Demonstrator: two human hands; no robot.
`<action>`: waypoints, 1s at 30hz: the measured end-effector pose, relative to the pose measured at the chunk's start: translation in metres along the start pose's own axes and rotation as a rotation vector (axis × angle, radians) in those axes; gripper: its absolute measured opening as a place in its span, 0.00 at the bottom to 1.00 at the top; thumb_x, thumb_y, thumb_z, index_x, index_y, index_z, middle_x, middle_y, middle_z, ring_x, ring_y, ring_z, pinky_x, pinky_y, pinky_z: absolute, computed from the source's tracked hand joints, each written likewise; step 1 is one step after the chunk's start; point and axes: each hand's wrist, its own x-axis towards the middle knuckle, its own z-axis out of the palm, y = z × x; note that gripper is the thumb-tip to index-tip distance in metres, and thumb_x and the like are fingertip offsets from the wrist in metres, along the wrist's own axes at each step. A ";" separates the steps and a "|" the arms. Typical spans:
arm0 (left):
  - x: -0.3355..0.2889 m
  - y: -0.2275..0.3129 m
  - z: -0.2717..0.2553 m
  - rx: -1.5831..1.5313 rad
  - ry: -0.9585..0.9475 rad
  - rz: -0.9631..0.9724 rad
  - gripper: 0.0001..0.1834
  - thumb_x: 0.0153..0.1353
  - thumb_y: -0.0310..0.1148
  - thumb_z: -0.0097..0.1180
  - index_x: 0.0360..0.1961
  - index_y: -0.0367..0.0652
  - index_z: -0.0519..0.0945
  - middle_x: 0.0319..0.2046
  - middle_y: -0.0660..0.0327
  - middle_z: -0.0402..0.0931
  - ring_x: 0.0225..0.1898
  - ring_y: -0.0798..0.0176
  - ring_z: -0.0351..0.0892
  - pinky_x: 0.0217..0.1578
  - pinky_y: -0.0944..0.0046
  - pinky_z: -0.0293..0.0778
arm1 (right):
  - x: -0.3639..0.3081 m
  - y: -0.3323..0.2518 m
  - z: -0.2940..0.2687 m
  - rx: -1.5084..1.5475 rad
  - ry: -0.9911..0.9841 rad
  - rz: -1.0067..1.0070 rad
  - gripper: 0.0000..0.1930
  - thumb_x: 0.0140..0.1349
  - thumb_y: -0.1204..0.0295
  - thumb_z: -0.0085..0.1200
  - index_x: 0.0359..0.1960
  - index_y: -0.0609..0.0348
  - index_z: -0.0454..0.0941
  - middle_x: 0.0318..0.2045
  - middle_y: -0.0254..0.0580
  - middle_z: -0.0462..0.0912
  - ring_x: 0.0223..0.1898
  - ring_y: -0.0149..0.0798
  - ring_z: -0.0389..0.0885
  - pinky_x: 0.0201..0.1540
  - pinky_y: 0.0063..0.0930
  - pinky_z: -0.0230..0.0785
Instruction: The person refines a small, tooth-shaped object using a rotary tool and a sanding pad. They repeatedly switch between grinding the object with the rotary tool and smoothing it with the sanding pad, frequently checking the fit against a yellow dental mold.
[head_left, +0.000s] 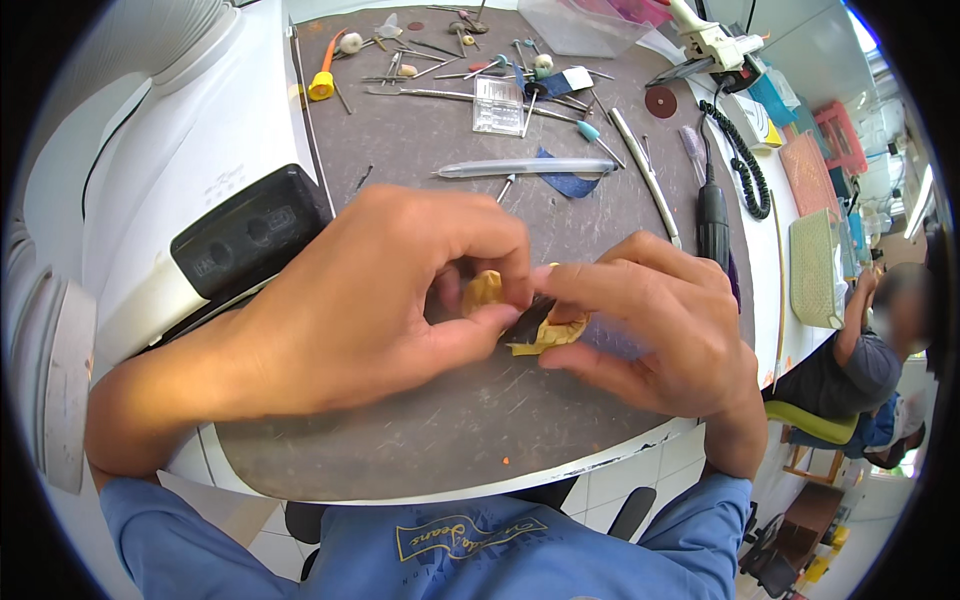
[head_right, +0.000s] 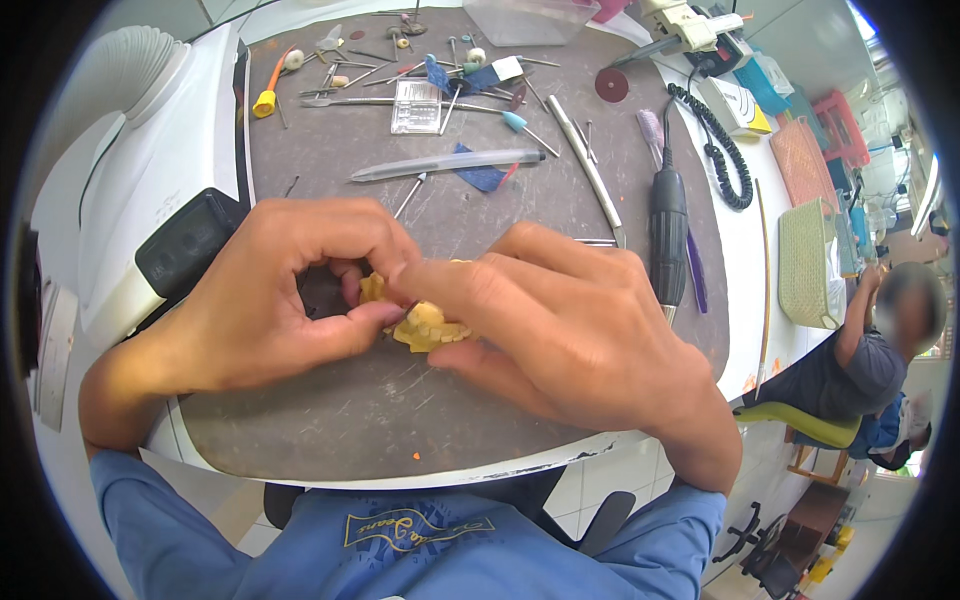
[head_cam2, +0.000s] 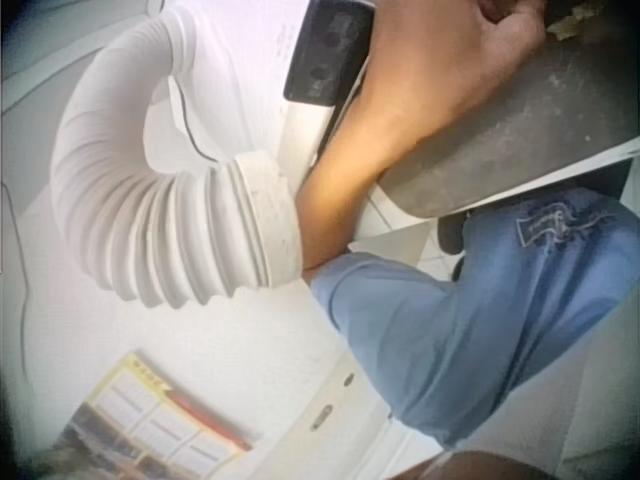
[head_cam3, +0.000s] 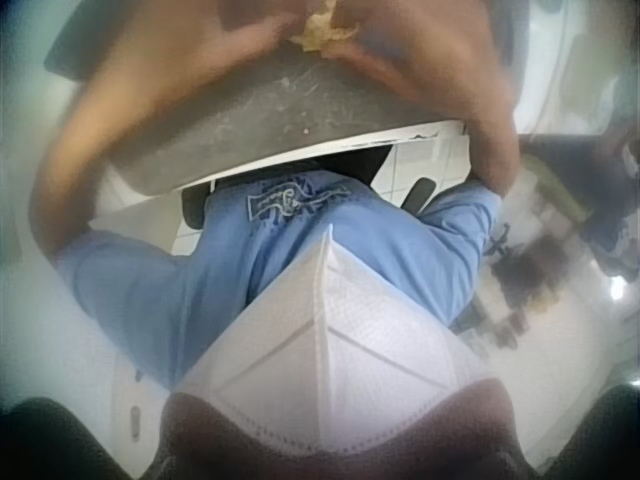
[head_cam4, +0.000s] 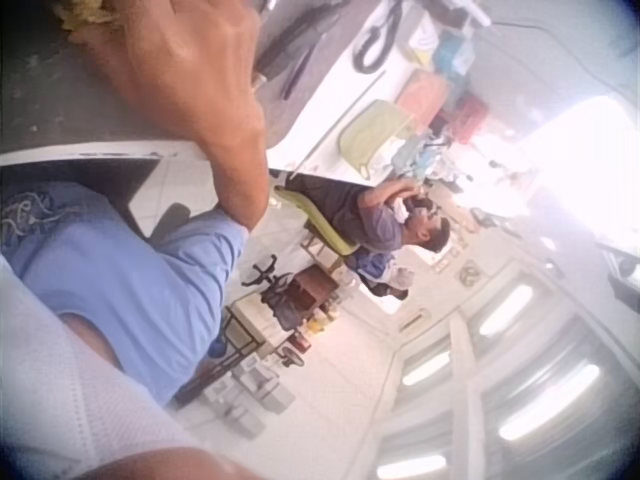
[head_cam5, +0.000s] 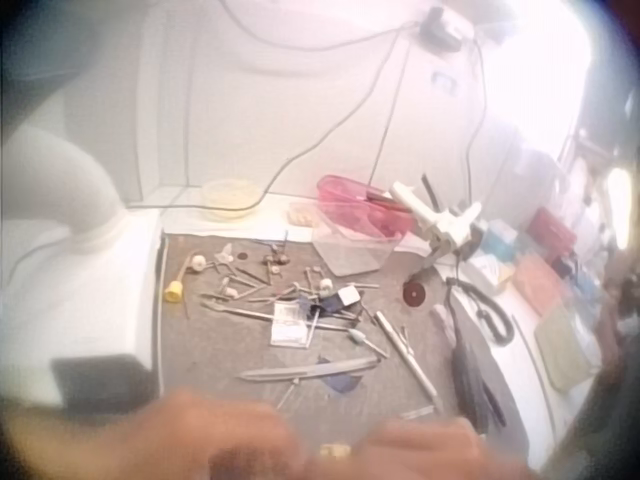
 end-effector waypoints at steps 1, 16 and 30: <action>0.000 0.000 0.001 -0.046 0.018 0.000 0.12 0.58 0.18 0.65 0.44 0.36 0.82 0.43 0.59 0.84 0.41 0.68 0.83 0.39 0.69 0.80 | 0.000 0.000 -0.001 0.034 -0.004 0.047 0.32 0.50 0.65 0.79 0.57 0.62 0.81 0.31 0.38 0.89 0.30 0.37 0.86 0.33 0.27 0.75; 0.001 -0.004 0.005 -0.016 0.094 0.218 0.17 0.55 0.21 0.73 0.45 0.36 0.83 0.45 0.57 0.84 0.49 0.64 0.85 0.47 0.62 0.82 | -0.006 0.005 -0.013 0.357 0.014 0.376 0.36 0.57 0.71 0.75 0.67 0.67 0.72 0.34 0.41 0.88 0.37 0.32 0.89 0.42 0.25 0.79; 0.001 -0.004 0.007 -0.021 0.115 0.218 0.20 0.56 0.20 0.73 0.51 0.35 0.83 0.47 0.56 0.84 0.49 0.61 0.86 0.48 0.65 0.86 | -0.007 0.006 -0.017 0.209 -0.041 0.241 0.36 0.50 0.69 0.79 0.61 0.65 0.79 0.44 0.45 0.88 0.39 0.36 0.90 0.43 0.29 0.80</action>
